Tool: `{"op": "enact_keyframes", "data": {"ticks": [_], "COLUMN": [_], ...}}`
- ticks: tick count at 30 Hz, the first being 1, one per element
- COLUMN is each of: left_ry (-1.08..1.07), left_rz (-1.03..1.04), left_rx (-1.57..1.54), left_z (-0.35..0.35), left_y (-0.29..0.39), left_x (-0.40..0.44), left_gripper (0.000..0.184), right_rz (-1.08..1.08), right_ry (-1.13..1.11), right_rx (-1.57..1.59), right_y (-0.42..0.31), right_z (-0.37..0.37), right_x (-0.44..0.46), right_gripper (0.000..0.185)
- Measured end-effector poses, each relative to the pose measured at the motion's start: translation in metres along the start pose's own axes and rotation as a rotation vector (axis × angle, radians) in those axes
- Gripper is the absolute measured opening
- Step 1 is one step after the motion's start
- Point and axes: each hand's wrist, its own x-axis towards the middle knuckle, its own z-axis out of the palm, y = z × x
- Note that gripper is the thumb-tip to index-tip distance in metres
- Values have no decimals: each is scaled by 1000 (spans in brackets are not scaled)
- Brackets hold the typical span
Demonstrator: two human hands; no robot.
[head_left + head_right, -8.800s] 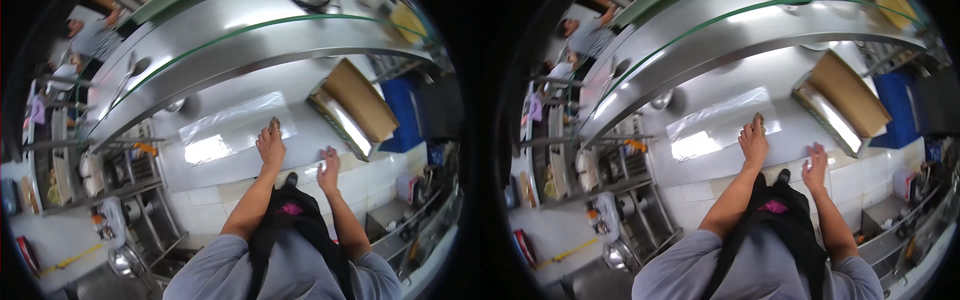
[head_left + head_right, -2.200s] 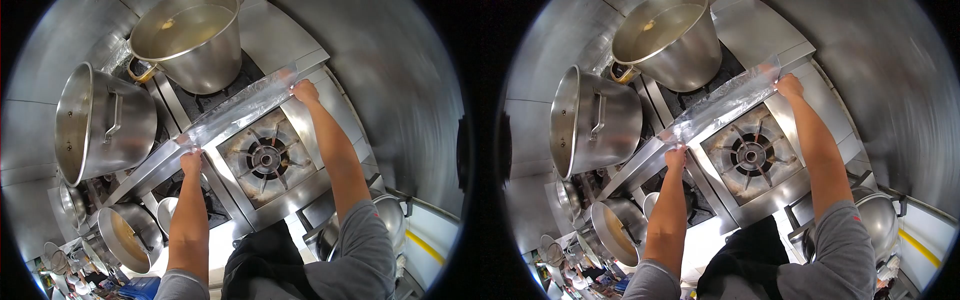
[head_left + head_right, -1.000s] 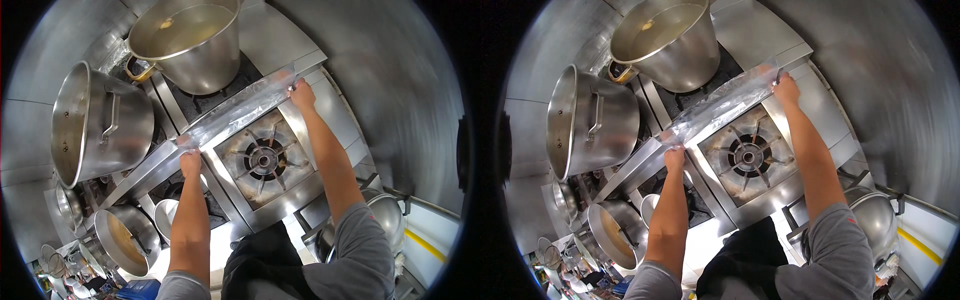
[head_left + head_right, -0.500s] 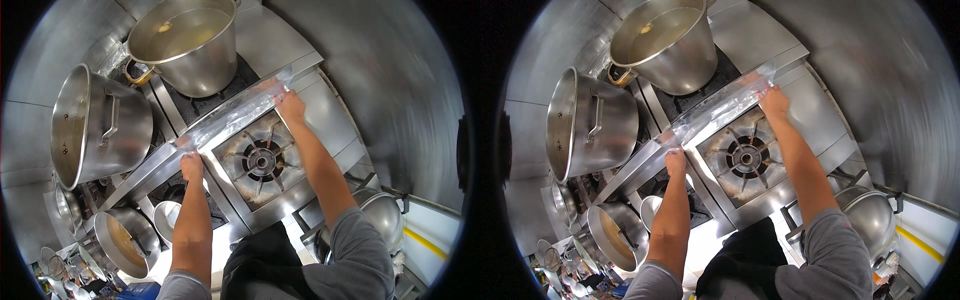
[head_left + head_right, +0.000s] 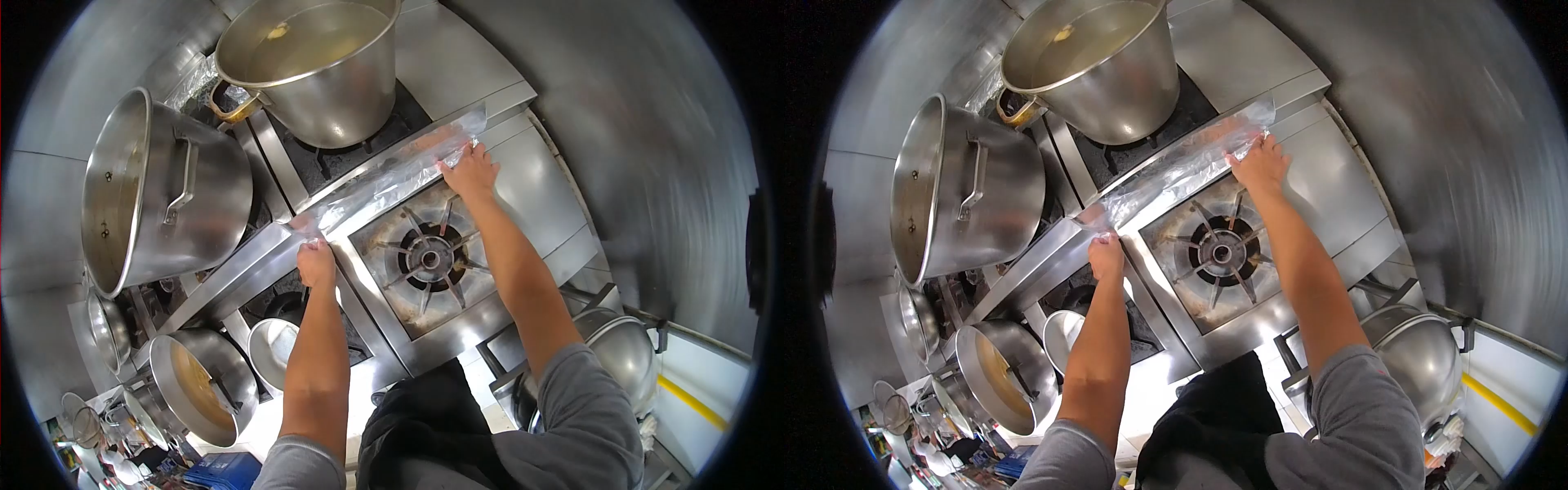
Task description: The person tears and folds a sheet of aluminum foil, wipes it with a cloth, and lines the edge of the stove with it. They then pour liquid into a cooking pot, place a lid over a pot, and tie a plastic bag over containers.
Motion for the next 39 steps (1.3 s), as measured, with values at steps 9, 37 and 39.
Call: {"op": "enact_keyframes", "data": {"ticks": [9, 37, 39], "left_ry": [60, 30, -13], "left_rz": [-36, 877, 822], "left_rx": [50, 231, 248], "left_z": [-1, 46, 40], "left_y": [9, 51, 45], "left_x": [-9, -69, -67], "left_gripper": [37, 42, 42], "right_rz": [0, -58, -81], "right_ry": [-120, 153, 246], "right_rx": [-12, 144, 104], "right_y": [-14, -12, -16], "right_z": [-8, 39, 47], "right_x": [4, -2, -4], "right_gripper": [114, 121, 129]}}
